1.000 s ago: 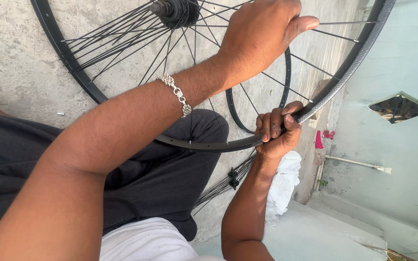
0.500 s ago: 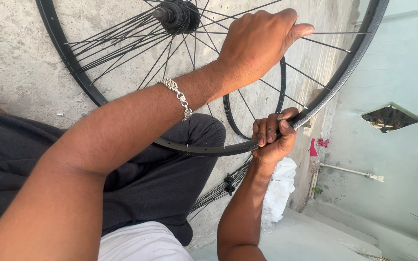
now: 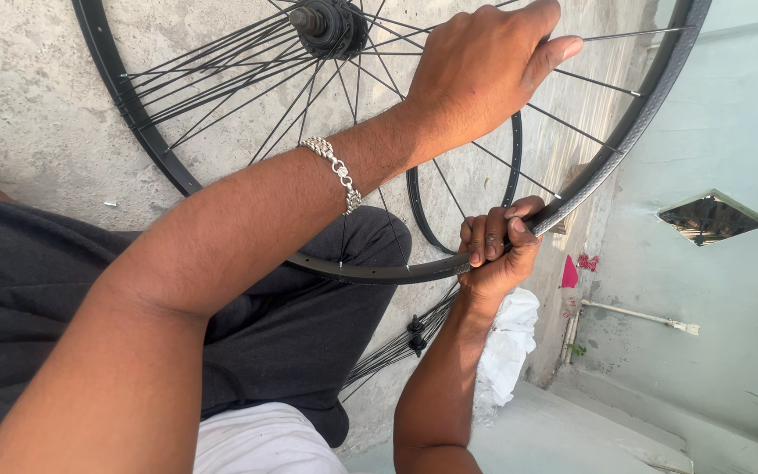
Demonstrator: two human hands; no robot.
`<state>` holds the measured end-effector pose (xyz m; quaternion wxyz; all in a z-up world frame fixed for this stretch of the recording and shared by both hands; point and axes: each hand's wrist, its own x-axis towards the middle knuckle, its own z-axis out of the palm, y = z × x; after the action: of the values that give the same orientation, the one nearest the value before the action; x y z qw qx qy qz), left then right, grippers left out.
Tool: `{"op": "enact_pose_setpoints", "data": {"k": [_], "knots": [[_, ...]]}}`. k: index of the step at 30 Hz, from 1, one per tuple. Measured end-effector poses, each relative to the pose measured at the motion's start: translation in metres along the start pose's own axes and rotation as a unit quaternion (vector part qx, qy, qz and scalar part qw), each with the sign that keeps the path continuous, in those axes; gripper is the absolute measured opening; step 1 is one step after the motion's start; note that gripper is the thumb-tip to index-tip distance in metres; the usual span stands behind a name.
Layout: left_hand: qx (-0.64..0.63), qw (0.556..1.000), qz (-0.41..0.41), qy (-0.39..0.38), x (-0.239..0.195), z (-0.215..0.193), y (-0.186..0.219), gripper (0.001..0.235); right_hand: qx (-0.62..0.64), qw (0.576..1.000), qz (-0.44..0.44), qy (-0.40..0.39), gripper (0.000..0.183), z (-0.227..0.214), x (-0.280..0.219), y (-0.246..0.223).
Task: The person sits on the floor and laces a bicycle wheel by inserting spokes into the rim and hub. They secure the spokes by hand-tightening nuts onto the threaded ends.
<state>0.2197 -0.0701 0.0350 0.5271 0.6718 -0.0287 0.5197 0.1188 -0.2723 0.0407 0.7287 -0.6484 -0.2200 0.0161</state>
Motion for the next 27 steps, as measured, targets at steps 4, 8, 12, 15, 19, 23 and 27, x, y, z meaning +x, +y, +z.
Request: {"op": "enact_pose_setpoints", "data": {"k": [4,8,12,15,19,23,27], "knots": [[0.009,1.000,0.003,0.007,0.003,0.000,-0.001,0.035,-0.007,1.000,-0.006,0.000,0.011,0.001,0.000,-0.001],[0.000,1.000,0.001,0.000,0.003,-0.002,0.000,0.036,-0.007,1.000,-0.005,-0.002,0.010,0.002,0.000,-0.001],[-0.018,1.000,0.003,0.023,0.002,-0.001,-0.003,0.035,-0.003,1.000,-0.008,-0.007,0.010,0.002,-0.001,-0.001],[-0.025,0.995,0.001,0.092,0.012,0.006,-0.018,0.032,-0.004,1.000,-0.008,-0.008,0.010,0.002,0.001,0.000],[-0.048,0.993,-0.084,0.070,0.029,0.023,-0.043,0.027,0.009,1.000,-0.002,-0.008,0.009,0.001,-0.001,-0.001],[-0.028,0.988,-0.153,-0.010,0.033,0.035,-0.053,0.027,0.023,1.000,0.004,-0.008,0.008,-0.001,-0.001,0.000],[-0.034,0.988,-0.149,0.014,0.034,0.038,-0.054,0.030,0.021,1.000,-0.002,-0.010,0.008,-0.002,-0.001,0.001]]}}
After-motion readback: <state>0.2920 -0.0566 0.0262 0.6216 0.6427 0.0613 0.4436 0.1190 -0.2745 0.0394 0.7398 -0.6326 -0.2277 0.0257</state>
